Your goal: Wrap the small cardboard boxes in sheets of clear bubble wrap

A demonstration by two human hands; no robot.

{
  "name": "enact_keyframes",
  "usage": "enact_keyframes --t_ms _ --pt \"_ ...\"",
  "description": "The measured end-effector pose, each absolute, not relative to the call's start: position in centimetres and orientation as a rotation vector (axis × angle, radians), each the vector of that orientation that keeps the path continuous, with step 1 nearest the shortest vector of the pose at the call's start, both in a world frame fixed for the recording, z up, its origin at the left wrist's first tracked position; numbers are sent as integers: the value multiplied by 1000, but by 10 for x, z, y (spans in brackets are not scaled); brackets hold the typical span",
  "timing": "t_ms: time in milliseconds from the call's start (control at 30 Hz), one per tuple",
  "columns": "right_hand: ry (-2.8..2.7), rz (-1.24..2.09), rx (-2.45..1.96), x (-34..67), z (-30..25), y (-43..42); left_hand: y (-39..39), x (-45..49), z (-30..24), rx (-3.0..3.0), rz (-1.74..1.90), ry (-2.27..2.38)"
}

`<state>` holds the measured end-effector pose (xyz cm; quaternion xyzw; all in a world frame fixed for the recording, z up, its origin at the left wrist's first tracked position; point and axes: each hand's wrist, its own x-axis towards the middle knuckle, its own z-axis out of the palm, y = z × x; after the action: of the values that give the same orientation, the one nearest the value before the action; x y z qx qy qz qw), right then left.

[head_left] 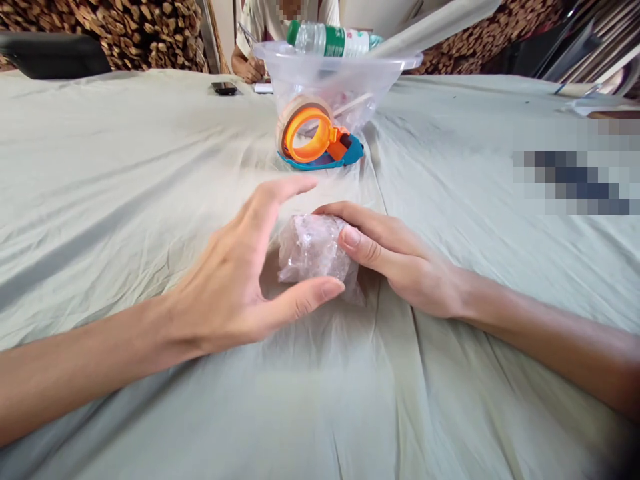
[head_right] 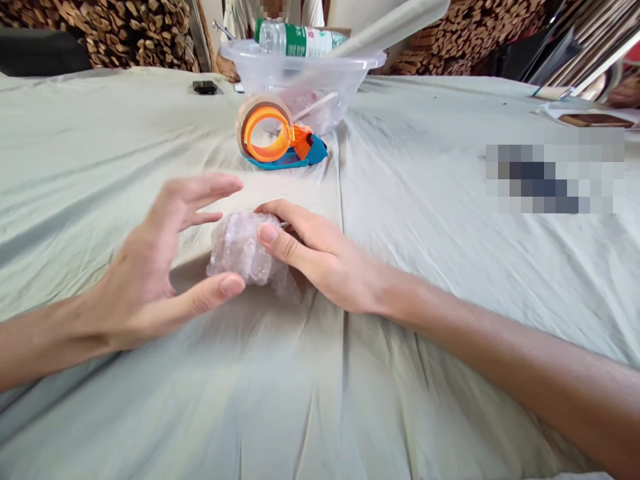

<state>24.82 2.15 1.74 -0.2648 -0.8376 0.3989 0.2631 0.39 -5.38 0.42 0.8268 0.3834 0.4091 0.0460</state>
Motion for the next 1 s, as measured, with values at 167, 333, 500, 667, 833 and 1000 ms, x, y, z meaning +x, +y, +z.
enact_keyframes --t_ms 167,333,500,667,833,1000 --pt "-2298 916 -613 250 8 21 -50 6 -1 2547 910 1280" --pt "-2165 721 -442 250 3 21 -55 10 -3 2406 903 1493" --pt "-2346 397 -403 249 -1 27 -49 4 -6 2319 1022 1551" --pt "-2301 336 -624 246 -7 38 -41 1 -7 2241 1193 1560" --pt "-2278 274 -663 246 -6 38 -40 4 -5 2028 1285 1393" --pt "-2217 154 -699 250 -10 43 -33 -1 2 1776 1344 1482"
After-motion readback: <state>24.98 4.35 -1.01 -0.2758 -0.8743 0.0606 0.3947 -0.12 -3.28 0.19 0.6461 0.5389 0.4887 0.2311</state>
